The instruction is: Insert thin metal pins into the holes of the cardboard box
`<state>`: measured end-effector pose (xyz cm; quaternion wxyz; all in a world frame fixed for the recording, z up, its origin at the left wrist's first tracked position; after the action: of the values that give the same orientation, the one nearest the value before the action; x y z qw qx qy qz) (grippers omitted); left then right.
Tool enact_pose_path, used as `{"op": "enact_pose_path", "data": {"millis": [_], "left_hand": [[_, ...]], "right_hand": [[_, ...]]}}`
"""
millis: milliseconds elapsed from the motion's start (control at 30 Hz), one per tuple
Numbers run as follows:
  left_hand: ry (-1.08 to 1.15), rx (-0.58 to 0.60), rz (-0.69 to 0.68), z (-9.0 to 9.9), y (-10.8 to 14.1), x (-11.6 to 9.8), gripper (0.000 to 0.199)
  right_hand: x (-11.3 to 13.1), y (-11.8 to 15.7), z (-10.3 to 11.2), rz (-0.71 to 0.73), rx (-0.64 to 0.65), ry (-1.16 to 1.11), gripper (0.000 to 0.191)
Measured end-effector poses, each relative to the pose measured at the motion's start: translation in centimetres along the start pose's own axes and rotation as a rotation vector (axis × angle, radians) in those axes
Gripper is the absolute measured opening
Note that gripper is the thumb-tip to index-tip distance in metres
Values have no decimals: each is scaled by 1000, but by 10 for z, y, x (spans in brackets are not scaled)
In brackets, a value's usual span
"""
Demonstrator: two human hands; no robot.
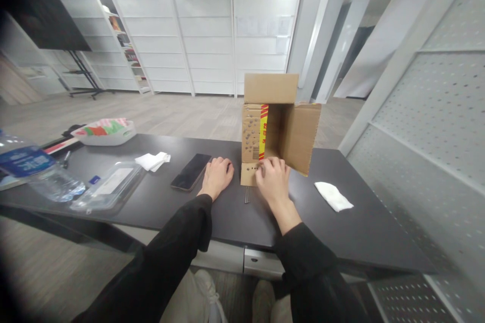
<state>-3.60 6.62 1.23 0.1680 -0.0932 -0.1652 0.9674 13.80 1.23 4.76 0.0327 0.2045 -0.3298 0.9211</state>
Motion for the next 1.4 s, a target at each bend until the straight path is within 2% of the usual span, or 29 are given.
{"op": "enact_pose_path", "data": {"millis": [867,1400], "left_hand": [[9,7,11,1,1,0,26],[-8,10,12,0,1,0,27]], "right_hand": [[-6,4,-15,-42,49,40,13],[-4,3,-14,-40,48,17,10]]}}
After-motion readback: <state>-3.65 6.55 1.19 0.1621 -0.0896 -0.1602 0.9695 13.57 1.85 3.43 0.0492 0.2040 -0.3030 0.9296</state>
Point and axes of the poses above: each hand's wrist, its own y-axis away from the middle knuckle, its own z-axis out of the back of the hand, x = y × z, the point moved 9 cm from there along -y, towards the middle knuckle, and after that the axes turned 9 degrees about -z, right-handed, at the moved point
